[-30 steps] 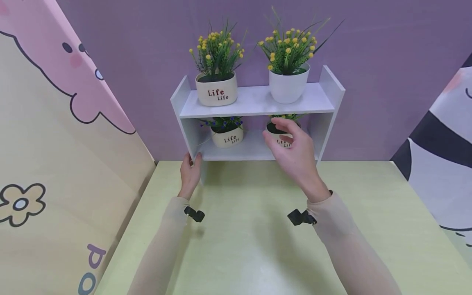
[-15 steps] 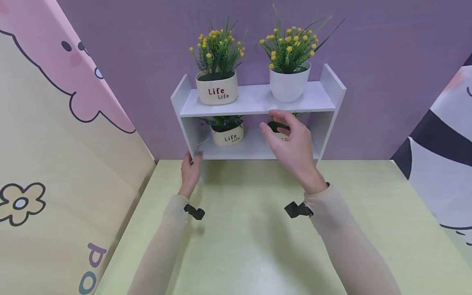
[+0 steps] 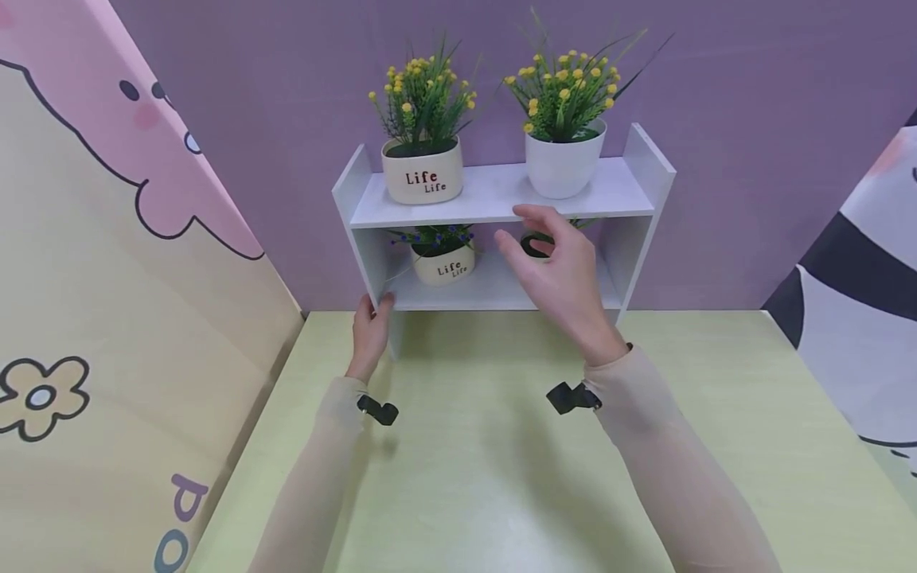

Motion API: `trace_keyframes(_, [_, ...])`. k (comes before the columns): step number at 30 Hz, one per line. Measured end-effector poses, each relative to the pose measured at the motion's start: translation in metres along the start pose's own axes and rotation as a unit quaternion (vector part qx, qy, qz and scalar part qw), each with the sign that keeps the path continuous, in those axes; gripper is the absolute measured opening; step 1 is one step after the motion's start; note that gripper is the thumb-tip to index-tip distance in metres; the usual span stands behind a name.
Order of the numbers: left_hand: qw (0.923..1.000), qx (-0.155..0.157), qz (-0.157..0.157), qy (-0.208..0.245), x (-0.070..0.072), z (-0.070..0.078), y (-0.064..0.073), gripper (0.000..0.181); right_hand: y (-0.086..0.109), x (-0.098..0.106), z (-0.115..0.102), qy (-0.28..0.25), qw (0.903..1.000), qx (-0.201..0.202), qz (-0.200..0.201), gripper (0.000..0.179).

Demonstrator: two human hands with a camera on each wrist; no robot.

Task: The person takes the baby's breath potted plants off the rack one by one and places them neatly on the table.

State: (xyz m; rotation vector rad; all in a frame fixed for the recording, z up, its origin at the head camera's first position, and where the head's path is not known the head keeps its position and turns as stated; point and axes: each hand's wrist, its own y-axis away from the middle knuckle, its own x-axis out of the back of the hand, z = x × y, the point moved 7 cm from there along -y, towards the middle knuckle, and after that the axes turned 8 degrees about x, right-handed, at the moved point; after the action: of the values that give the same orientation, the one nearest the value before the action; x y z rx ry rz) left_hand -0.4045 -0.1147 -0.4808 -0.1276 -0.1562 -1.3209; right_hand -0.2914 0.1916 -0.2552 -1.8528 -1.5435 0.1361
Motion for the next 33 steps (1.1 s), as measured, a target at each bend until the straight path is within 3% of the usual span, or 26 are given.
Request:
trace_keyframes(22, [0.9996, -0.023, -0.002, 0.019, -0.001, -0.005, -0.002, 0.059, -0.014, -0.013, -0.006, -0.01, 0.9996, 0.006, -0.027, 0.051])
trace_keyframes(33, [0.9994, -0.025, 0.004, 0.023, -0.001, -0.009, -0.004, 0.058, -0.026, -0.02, 0.001, -0.005, 0.9999, 0.001, -0.015, 0.051])
